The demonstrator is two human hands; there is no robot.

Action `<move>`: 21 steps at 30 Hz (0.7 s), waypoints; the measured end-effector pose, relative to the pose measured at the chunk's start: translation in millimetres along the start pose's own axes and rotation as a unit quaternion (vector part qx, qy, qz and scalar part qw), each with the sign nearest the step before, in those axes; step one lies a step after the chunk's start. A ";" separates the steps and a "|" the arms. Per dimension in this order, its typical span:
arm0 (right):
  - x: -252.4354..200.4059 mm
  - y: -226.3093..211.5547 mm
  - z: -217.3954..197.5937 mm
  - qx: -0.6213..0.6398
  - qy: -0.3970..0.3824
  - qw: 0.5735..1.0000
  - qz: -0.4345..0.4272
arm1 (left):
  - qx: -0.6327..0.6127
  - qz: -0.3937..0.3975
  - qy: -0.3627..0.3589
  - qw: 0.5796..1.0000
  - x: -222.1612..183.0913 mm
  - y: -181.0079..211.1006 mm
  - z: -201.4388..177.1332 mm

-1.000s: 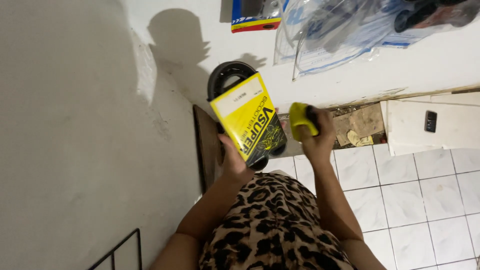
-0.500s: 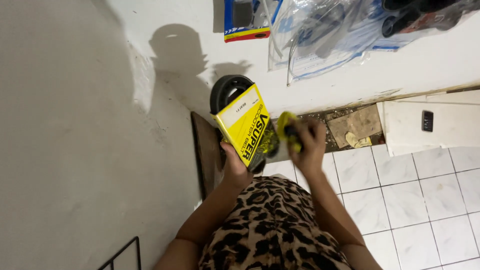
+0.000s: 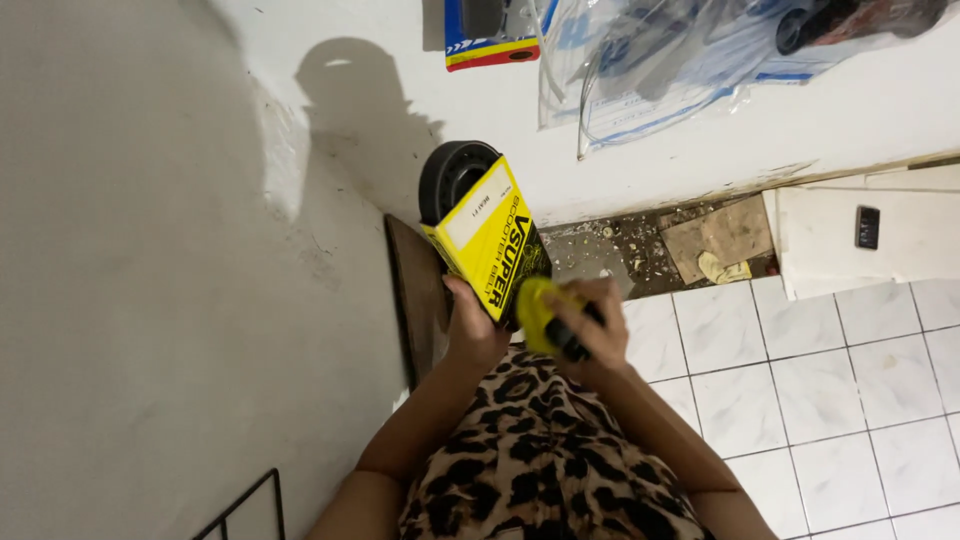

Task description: Cleaning the packaging of a motorcycle scooter belt with a yellow cloth.

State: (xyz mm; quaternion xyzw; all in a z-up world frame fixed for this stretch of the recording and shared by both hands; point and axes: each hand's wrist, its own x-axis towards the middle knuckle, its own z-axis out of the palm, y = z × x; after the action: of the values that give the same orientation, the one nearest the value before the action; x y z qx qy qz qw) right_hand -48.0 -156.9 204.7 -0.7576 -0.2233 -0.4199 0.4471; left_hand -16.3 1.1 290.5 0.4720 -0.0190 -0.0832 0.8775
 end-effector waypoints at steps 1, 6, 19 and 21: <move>-3.2 10.3 -8.3 -0.042 -0.031 0.997 0.049 | -0.022 0.001 -0.007 1.000 1.8 8.8 6.4; 23.8 35.5 -33.9 -0.150 -0.098 0.966 0.188 | -0.115 -0.004 0.009 0.993 0.0 8.4 7.9; -11.2 52.2 -30.0 -0.072 -0.069 0.970 0.221 | -0.070 -0.161 0.103 0.979 10.6 47.4 21.3; 8.8 61.4 -38.8 -0.224 -0.088 0.962 0.129 | -0.077 -0.166 0.110 0.977 9.0 53.6 30.9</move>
State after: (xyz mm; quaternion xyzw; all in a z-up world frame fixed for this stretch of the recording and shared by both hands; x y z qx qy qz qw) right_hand -16.2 -221.6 191.6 -0.8948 -0.0620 -0.3294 0.2949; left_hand -4.0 3.1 351.8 0.4057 0.1632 -0.1764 0.8819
